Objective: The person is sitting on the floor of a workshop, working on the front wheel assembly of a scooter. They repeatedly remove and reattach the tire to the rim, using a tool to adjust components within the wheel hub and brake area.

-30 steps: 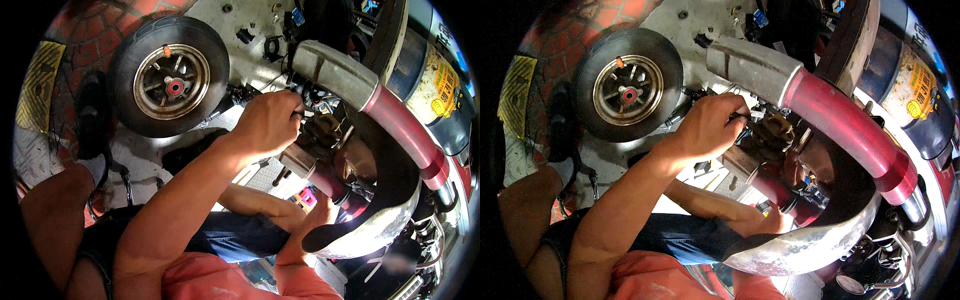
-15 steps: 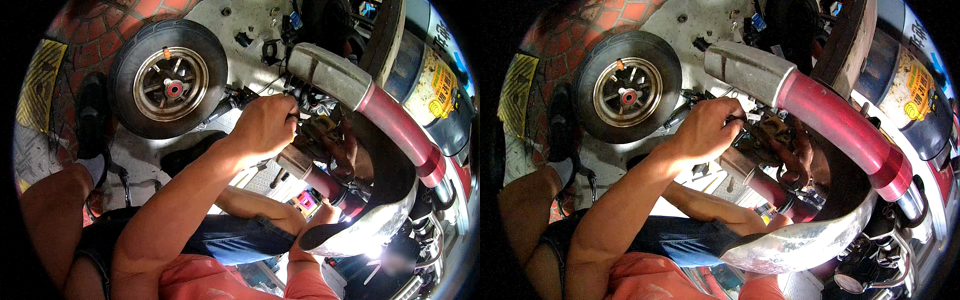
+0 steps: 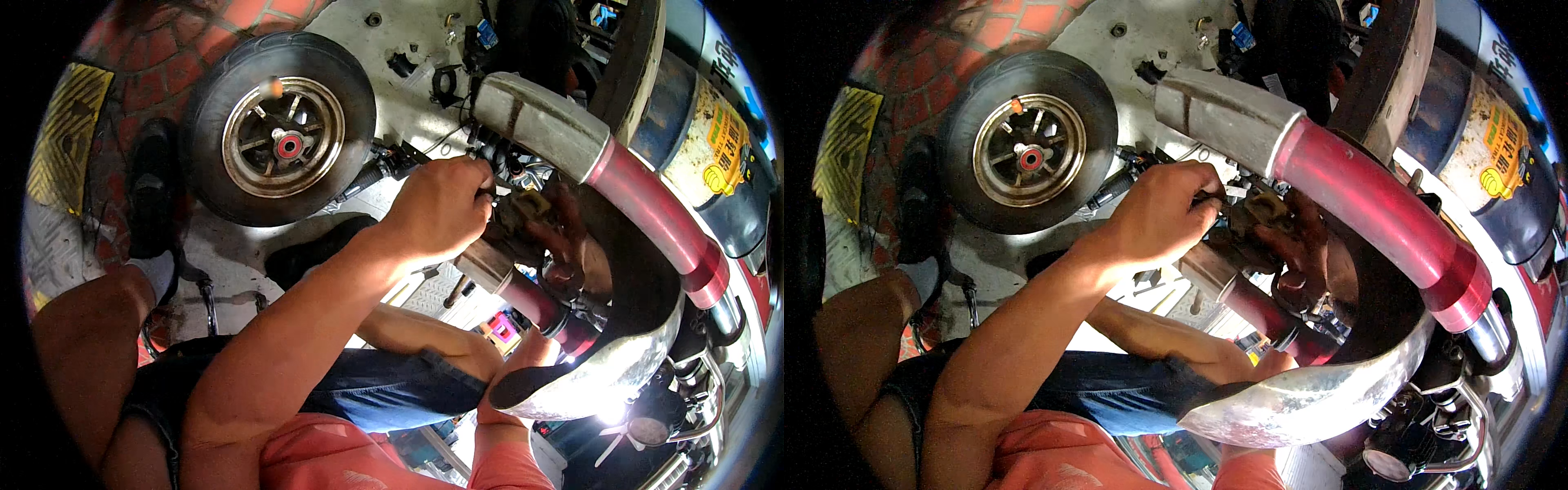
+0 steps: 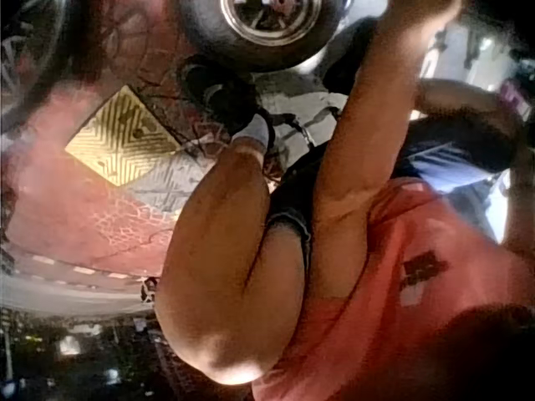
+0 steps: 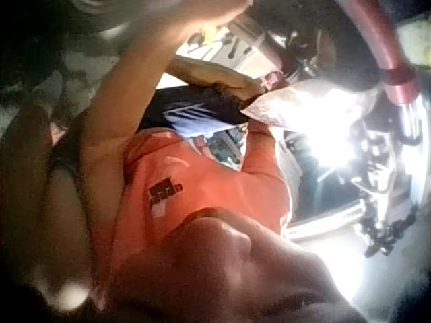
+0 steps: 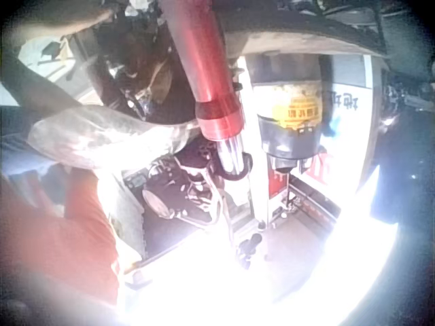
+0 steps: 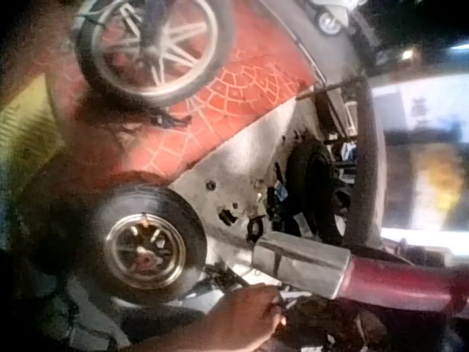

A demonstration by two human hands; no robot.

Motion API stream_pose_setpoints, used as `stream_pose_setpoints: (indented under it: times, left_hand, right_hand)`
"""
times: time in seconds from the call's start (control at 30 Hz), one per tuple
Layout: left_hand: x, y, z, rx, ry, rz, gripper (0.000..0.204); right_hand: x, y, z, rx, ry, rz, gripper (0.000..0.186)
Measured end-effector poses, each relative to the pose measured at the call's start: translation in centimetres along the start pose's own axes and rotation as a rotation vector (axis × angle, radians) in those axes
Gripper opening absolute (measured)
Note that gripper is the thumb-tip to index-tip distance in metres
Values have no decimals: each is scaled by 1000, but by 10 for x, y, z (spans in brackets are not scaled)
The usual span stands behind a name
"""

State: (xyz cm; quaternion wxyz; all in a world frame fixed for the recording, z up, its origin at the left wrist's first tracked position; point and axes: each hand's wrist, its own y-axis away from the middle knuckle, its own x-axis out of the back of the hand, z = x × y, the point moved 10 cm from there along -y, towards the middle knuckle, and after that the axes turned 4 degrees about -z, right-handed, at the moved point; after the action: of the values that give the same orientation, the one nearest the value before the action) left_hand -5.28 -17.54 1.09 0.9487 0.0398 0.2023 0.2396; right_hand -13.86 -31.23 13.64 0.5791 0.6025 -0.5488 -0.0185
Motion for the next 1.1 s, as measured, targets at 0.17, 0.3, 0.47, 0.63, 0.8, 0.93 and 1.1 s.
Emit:
stream_pose_setpoints:
  times: [0.17, 0.3, 0.47, 0.63, 0.8, 0.93, 1.1]
  left_hand:
    - [-3, -1, -1, 12, -21, -27, 18]
    - [0, -1, -1, 22, -3, -19, 21]
    - [-5, -6, -2, 38, 23, -67, 24]
    - [-5, -11, -2, 38, 16, -99, 27]
    - [-9, -14, -4, 87, 30, -157, 31]
    - [-6, -15, -6, 84, 43, -161, 32]
    - [-10, -19, -12, 101, 61, -185, 35]
  right_hand:
    - [-9, 3, -20, 497, 122, 89, 71]
    - [-4, -1, -27, 547, 167, 75, 71]
    - [-1, 5, -30, 581, 210, 38, 71]
    - [-2, 6, -41, 625, 257, -1, 71]
    - [2, 10, -47, 673, 335, -31, 72]
    - [2, 9, -51, 685, 359, -55, 72]
    - [2, 5, -55, 634, 339, -40, 71]
